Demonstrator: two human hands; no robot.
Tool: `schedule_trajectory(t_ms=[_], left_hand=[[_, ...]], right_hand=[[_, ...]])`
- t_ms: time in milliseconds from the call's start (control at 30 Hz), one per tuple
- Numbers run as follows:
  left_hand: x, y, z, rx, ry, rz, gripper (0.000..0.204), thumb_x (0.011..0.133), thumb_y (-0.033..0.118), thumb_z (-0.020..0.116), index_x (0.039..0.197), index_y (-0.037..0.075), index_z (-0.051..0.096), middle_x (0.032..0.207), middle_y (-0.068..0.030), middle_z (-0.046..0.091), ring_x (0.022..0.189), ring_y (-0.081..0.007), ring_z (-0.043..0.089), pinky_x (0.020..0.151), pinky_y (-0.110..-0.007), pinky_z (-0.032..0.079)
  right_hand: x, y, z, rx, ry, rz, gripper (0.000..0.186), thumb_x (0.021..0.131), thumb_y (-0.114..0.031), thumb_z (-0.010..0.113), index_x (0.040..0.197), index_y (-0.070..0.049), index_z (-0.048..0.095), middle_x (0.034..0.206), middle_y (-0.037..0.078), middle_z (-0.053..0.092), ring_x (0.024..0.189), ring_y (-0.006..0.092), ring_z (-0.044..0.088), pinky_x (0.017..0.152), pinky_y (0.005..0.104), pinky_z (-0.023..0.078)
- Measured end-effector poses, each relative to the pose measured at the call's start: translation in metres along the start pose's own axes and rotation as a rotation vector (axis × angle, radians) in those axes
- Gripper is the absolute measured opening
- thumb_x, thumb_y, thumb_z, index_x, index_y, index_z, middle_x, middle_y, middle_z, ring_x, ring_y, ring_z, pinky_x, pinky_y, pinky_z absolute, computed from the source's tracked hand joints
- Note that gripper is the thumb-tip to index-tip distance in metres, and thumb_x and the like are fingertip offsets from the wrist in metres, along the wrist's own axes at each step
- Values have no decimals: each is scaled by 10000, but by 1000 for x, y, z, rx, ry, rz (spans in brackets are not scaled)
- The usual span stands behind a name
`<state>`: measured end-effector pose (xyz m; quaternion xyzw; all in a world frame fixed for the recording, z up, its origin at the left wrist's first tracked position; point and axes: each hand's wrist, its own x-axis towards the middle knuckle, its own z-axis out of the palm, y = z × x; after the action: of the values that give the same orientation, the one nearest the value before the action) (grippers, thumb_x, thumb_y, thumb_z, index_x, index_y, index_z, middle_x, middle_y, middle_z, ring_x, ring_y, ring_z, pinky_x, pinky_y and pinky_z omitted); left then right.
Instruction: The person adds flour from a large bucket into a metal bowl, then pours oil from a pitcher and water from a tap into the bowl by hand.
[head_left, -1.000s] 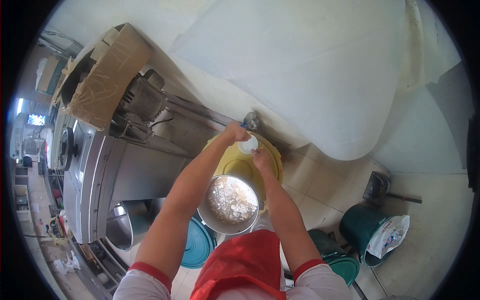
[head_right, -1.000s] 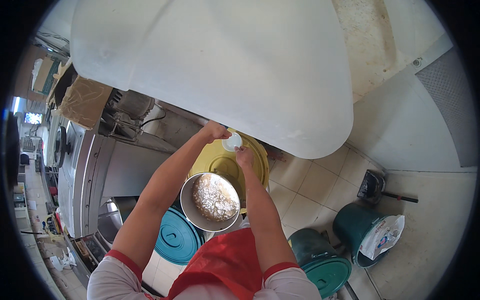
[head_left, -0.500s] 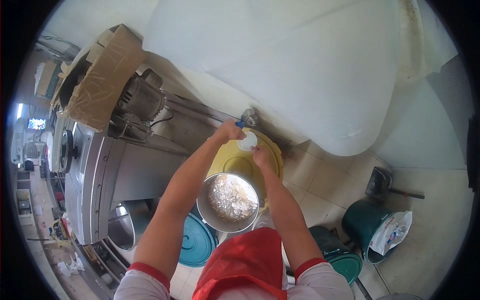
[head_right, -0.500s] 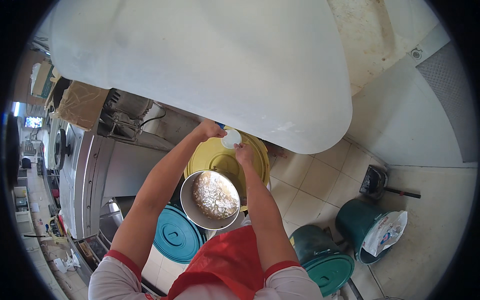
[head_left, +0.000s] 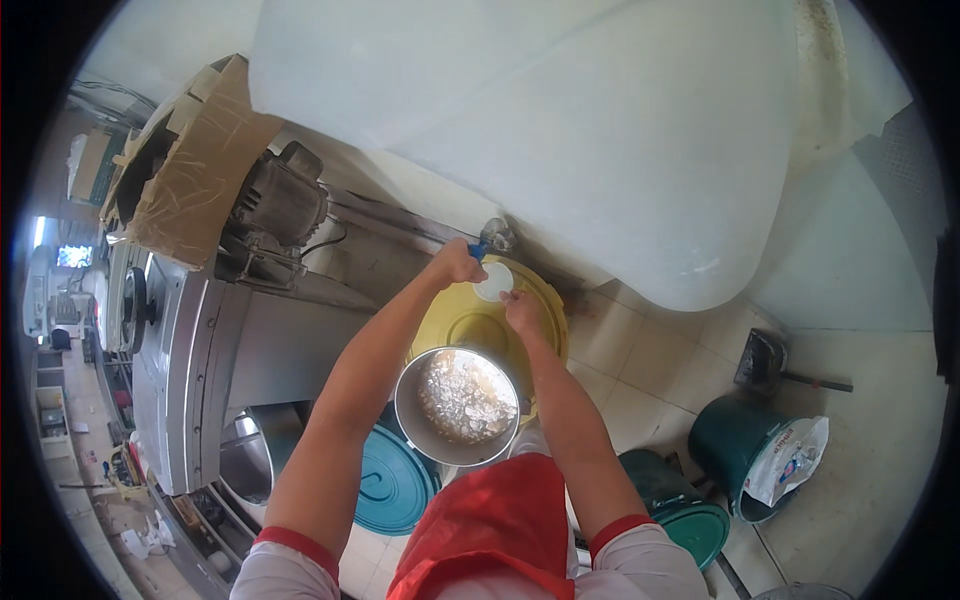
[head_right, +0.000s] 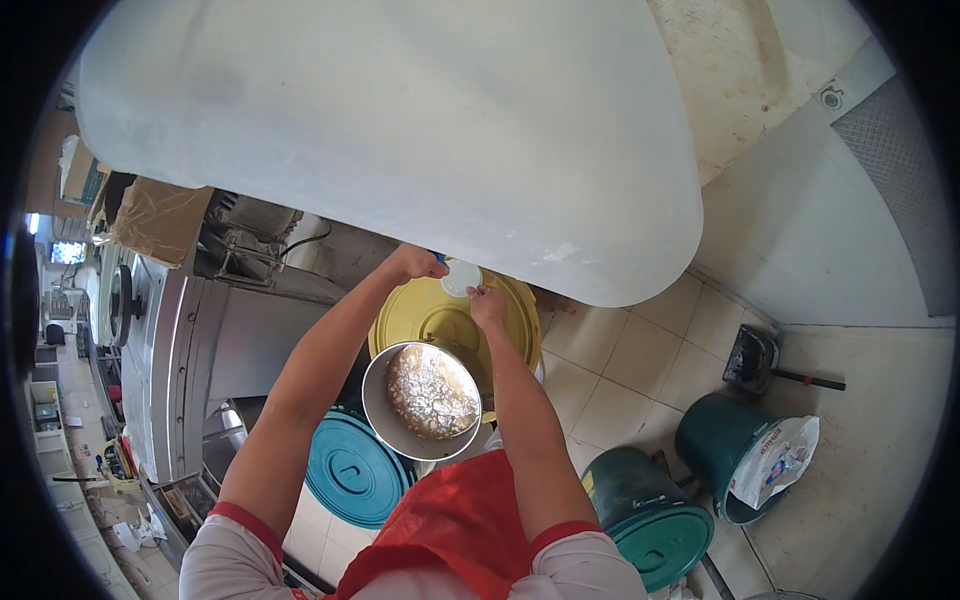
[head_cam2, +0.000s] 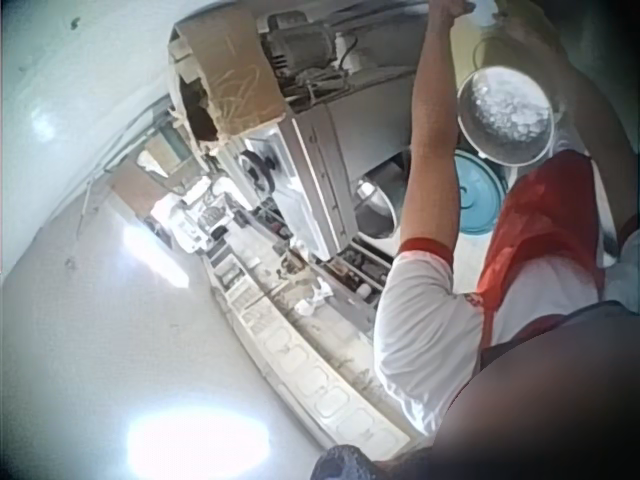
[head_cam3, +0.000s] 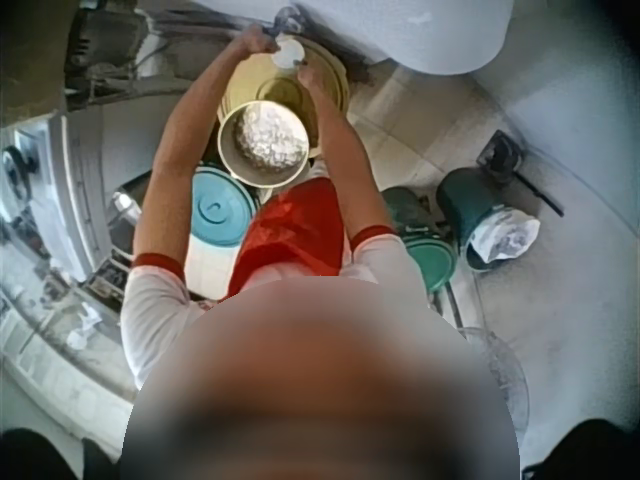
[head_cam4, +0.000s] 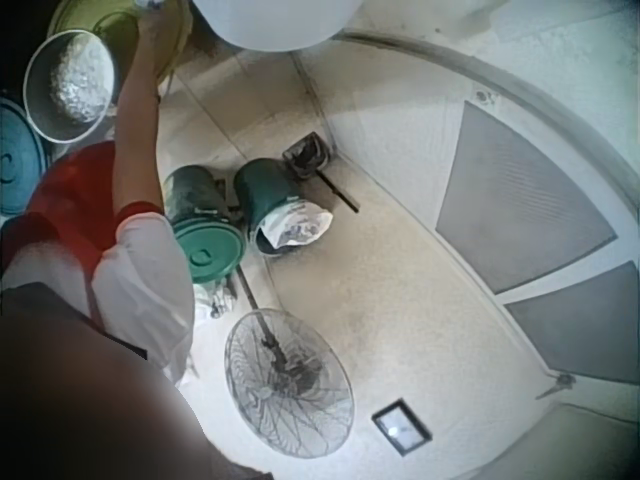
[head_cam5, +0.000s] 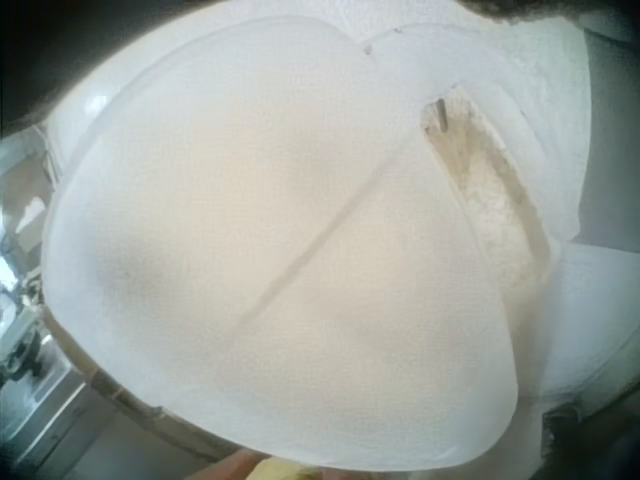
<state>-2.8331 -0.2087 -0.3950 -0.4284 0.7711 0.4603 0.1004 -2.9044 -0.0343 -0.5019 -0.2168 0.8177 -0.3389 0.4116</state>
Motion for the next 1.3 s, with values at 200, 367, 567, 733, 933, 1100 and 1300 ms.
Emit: schedule_trajectory(t_ms=[200, 367, 567, 733, 933, 1100, 1300], left_hand=[[3, -10, 1, -45, -18, 81, 249, 522, 135, 733, 569, -1, 530, 560, -97, 537, 515, -197, 513, 487, -341, 414], [7, -19, 6, 57, 62, 233, 249, 519, 144, 736, 609, 2, 552, 600, -106, 563, 567, -208, 545, 534, -352, 438], [11, -23, 5, 174, 76, 250, 325, 524, 175, 747, 743, -9, 593, 738, -167, 628, 706, -266, 611, 644, -372, 478], [3, -18, -1, 364, 30, 231, 408, 546, 185, 781, 844, -7, 580, 858, -210, 631, 838, -338, 621, 724, -389, 490], [-13, 3, -7, 453, -27, 439, 322, 630, 52, 707, 905, -16, 553, 914, -219, 622, 919, -374, 594, 767, -420, 476], [-21, -7, -11, 621, 42, 480, 311, 689, -40, 607, 980, -15, 499, 942, -227, 606, 954, -388, 573, 798, -441, 463], [-41, 20, -14, 680, -72, 370, 463, 687, -64, 585, 1117, -37, 415, 991, -246, 585, 980, -400, 561, 830, -448, 459]], right_hand=[[-7, -4, -3, 45, 4, 18, 325, 845, -376, 582, 829, -66, 676, 770, 167, 651, 765, 354, 621, 680, 441, 454], [0, 4, 4, 62, 7, -11, 333, 841, -384, 585, 810, -62, 666, 759, 161, 649, 753, 350, 618, 680, 439, 452], [5, 8, 8, 61, 36, -28, 339, 841, -374, 591, 817, -42, 660, 765, 163, 648, 742, 325, 612, 692, 415, 445], [2, 4, 5, 59, -19, -5, 338, 846, -354, 595, 845, -22, 658, 764, 170, 643, 730, 299, 608, 689, 393, 438], [4, 7, 7, 79, 11, -54, 338, 843, -371, 597, 785, -43, 653, 734, 162, 642, 726, 342, 613, 660, 427, 445], [0, 4, 9, 102, -11, -50, 344, 842, -359, 603, 733, -36, 641, 653, 147, 612, 630, 291, 591, 613, 407, 428], [-4, 6, 2, 98, 8, -72, 346, 838, -356, 604, 730, -29, 638, 634, 142, 603, 603, 283, 577, 595, 401, 420]])
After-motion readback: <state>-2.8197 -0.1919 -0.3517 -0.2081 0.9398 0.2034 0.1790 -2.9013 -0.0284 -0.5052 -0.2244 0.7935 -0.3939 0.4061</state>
